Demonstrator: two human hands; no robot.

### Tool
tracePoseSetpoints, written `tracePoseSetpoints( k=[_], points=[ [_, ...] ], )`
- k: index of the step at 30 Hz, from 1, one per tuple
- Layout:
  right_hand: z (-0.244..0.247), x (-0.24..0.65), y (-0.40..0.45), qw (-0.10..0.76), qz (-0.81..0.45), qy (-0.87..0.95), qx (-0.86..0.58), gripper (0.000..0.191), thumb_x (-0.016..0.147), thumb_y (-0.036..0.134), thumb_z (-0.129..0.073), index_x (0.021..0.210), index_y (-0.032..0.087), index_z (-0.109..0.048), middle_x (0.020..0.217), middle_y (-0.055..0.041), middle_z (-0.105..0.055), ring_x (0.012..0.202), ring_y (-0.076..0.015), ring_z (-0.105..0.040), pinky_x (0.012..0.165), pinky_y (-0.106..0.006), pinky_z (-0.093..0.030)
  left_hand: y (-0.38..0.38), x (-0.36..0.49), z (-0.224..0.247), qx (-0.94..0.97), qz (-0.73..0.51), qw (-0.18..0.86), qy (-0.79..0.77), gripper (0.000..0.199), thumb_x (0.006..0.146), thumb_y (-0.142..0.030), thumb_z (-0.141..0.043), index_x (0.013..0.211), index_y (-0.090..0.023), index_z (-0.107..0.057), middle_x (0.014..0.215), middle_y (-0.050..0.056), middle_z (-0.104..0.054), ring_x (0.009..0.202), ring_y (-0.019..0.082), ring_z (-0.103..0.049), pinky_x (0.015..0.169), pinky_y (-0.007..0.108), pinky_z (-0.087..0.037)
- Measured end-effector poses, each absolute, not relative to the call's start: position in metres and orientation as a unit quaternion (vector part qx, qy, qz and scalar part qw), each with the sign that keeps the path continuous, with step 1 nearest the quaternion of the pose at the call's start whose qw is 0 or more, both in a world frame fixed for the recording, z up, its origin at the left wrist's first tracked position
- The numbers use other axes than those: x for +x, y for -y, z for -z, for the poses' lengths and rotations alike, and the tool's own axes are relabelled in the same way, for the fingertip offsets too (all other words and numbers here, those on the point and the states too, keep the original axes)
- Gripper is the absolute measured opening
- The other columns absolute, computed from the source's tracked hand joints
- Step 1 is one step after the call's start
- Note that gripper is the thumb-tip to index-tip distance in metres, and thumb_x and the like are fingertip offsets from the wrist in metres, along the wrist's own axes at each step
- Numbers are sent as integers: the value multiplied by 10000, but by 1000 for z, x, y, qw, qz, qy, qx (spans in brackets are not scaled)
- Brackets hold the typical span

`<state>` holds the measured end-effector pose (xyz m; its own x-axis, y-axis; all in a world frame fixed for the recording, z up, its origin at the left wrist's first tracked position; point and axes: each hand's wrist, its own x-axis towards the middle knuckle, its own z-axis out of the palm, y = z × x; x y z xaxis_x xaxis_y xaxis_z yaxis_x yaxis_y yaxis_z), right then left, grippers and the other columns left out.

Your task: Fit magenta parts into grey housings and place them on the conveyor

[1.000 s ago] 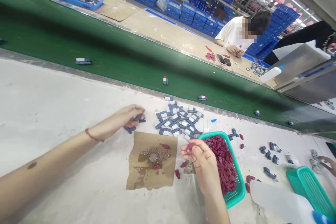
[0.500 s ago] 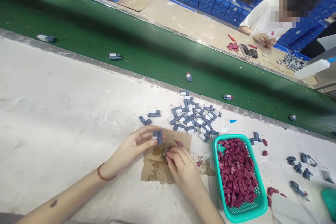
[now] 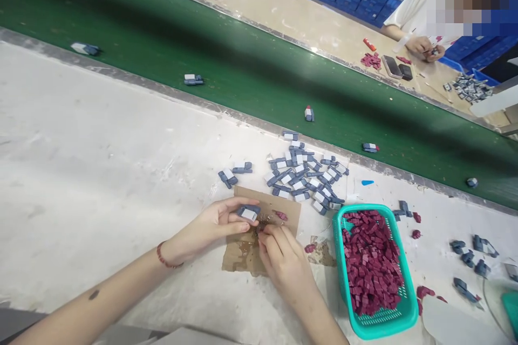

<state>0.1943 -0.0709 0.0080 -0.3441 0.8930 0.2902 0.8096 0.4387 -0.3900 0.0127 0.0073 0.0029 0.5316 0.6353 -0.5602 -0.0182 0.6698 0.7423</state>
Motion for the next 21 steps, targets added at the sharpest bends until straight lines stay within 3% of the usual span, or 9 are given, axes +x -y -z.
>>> tracePoseSetpoints(
  k=[3,7,13,17,21],
  points=[
    [-8,194,70,243,-95,802,-537,202,947,83,-422,892,139,-608,877,-111,-686,807,-214,-635,710,-318,-542,-7,13,-2,369,-199,791,-445,435,641,-329,-815,1011,-169,-651,877,51,-727,856,214,-668,767,303,-537],
    [-9,196,69,271,-157,785,-535,204,946,97,-422,884,161,-606,853,-91,-679,802,-200,-637,708,-309,-549,-5,16,-2,426,-217,768,-426,326,734,-438,-719,884,-160,-638,760,39,-694,685,178,-641,564,253,-511],
    [-17,203,67,418,-303,649,-558,114,882,116,-564,886,199,-642,893,-67,-710,840,-177,-679,784,-306,-560,5,18,-3,479,-205,766,-378,459,833,-614,-528,756,-163,-565,515,-16,-562,438,112,-485,444,230,-396],
    [-19,202,68,492,-327,577,-563,121,832,99,-621,839,208,-673,872,-58,-732,823,-180,-699,764,-304,-571,9,20,-1,490,-189,773,-355,526,839,-674,-461,717,-166,-519,472,-27,-518,404,98,-434,415,216,-308],
    [-18,196,68,520,-335,560,-551,151,821,86,-635,867,217,-696,880,-57,-740,834,-183,-700,776,-316,-572,10,20,3,496,-169,781,-340,547,841,-700,-424,723,-171,-497,466,-36,-488,405,93,-390,422,218,-294]
  ],
)
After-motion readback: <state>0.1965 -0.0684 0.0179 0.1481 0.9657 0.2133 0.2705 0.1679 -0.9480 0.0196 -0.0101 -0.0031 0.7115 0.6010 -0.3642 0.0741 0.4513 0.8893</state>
